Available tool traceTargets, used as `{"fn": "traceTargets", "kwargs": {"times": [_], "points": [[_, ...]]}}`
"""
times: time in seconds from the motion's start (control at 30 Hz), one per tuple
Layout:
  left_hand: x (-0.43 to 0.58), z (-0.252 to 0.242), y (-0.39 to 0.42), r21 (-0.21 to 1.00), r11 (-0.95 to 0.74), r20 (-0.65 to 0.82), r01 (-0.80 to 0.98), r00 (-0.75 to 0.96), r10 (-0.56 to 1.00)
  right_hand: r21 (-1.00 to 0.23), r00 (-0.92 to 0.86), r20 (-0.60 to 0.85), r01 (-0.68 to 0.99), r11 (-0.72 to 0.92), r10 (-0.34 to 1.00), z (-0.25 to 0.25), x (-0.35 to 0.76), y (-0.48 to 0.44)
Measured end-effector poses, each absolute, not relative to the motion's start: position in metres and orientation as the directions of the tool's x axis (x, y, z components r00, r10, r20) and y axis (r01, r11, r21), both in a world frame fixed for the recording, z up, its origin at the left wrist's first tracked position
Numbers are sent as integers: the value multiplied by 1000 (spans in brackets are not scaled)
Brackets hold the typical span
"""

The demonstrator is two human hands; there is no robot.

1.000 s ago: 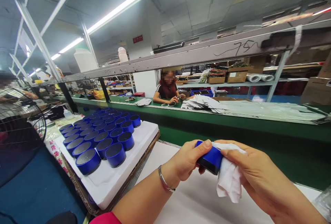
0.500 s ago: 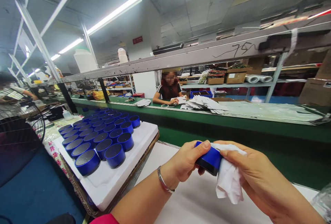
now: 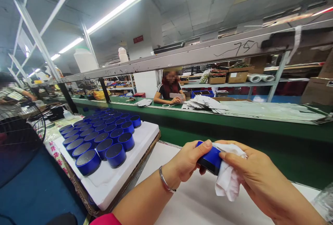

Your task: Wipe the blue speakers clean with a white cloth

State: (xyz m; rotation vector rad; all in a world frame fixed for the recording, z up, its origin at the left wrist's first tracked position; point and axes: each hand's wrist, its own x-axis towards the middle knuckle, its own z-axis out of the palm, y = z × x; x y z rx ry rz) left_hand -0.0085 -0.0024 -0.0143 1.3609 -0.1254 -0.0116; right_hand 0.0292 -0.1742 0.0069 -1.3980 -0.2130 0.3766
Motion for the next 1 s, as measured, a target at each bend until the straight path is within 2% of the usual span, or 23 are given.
{"fn": "traceTargets", "kwargs": {"times": [0.1,0.53,0.77,0.9,1.0], "points": [[-9,-14,-2,977,204,83,-65,994,-78,-988,919,-36,-90,122,392,6,29,-174],[-9,-13,-3,978,199,83,-66,994,-77,-978,929,-96,-155,139,356,10,29,-174],[-9,-14,-4,977,203,79,-62,994,-79,-985,938,-70,-119,124,340,7,32,-173],[-8,-15,-5,975,217,78,-57,993,-90,-984,958,-74,-115,135,275,5,32,-174],[-6,-16,-4,974,220,73,-52,993,-89,-981,953,-76,-124,149,295,7,29,-173]]}}
